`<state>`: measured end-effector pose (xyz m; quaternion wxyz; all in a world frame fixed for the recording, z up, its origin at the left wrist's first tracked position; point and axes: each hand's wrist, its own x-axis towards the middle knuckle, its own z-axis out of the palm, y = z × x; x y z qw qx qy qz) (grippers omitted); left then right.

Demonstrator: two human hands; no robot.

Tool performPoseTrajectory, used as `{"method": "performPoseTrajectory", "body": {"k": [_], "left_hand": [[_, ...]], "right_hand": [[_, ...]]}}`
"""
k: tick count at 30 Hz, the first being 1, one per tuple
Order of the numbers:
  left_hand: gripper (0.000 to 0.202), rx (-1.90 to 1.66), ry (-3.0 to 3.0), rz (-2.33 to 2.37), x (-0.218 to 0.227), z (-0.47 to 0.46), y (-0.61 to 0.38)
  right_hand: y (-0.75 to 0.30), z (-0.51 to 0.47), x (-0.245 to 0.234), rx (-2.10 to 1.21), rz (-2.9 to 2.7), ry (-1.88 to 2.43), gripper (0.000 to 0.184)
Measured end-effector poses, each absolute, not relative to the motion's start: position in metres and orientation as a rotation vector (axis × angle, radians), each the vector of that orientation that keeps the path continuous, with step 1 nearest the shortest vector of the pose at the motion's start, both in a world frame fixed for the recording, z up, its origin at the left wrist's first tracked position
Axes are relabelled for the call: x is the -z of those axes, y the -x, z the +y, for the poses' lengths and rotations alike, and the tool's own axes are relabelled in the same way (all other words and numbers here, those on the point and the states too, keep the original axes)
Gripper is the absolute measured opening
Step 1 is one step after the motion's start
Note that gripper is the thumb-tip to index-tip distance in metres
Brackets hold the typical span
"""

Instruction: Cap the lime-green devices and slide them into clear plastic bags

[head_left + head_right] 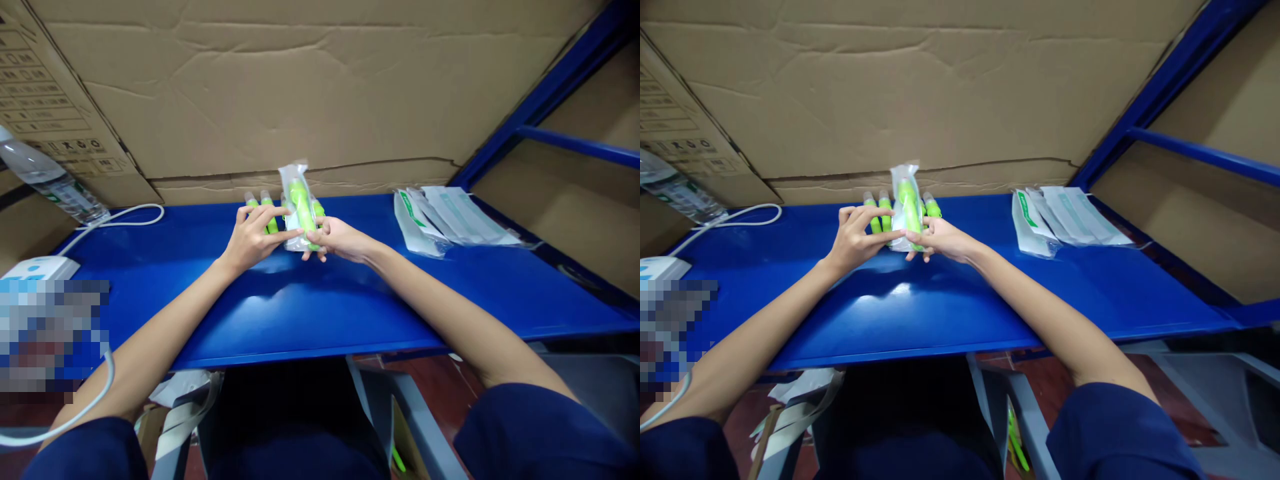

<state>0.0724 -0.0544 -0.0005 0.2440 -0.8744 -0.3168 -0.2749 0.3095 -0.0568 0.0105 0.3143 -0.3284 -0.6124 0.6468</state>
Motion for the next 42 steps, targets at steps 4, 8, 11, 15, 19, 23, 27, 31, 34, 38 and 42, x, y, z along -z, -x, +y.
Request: {"method": "performPoseTrajectory", "body": {"k": [4,8,11,15,19,23,27,31,34,38,42], "left_hand": [[0.030,0.744,2.429,-0.850,0.001,-0.054,-0.073],[0.029,0.786,2.403,-0.777,0.002,-0.053,-0.076],[0.026,0.817,2.352,-0.707,0.002,-0.052,-0.077],[0.028,0.794,2.392,-0.720,0.001,-0.055,-0.079],[0.041,0.676,2.535,-0.777,-0.003,-0.058,-0.080],[0.046,0.624,2.572,-0.785,-0.004,-0.059,-0.080],[0.044,0.625,2.566,-0.839,-0.005,-0.058,-0.078],[0.041,0.623,2.567,-0.983,-0.004,-0.054,-0.074],[0.039,0.604,2.542,-1.096,-0.003,-0.049,-0.069],[0.039,0.563,2.524,-1.231,-0.001,-0.044,-0.062],[0.038,0.537,2.534,-1.305,-0.001,-0.041,-0.059]], "right_hand": [[-0.310,-0.061,-0.014,-1.765,-1.653,0.872,0.059],[-0.311,-0.064,-0.020,-1.753,-1.689,0.912,0.052],[-0.310,-0.065,-0.022,-1.663,-1.716,0.967,0.049],[-0.310,-0.065,-0.022,-1.530,-1.687,1.015,0.049],[-0.318,-0.062,-0.028,-1.418,-1.655,1.007,0.050],[-0.342,-0.053,-0.042,-1.372,-1.605,1.123,0.037],[-0.377,-0.033,-0.049,-1.281,-1.567,1.297,0.030],[-0.404,-0.014,-0.043,-1.363,-1.584,1.330,0.048],[-0.413,-0.007,-0.035,-1.458,-1.697,1.426,0.057],[-0.414,-0.005,-0.026,-1.449,-1.928,1.550,0.063],[-0.412,-0.006,-0.022,-1.294,-2.137,1.654,0.065]]}}
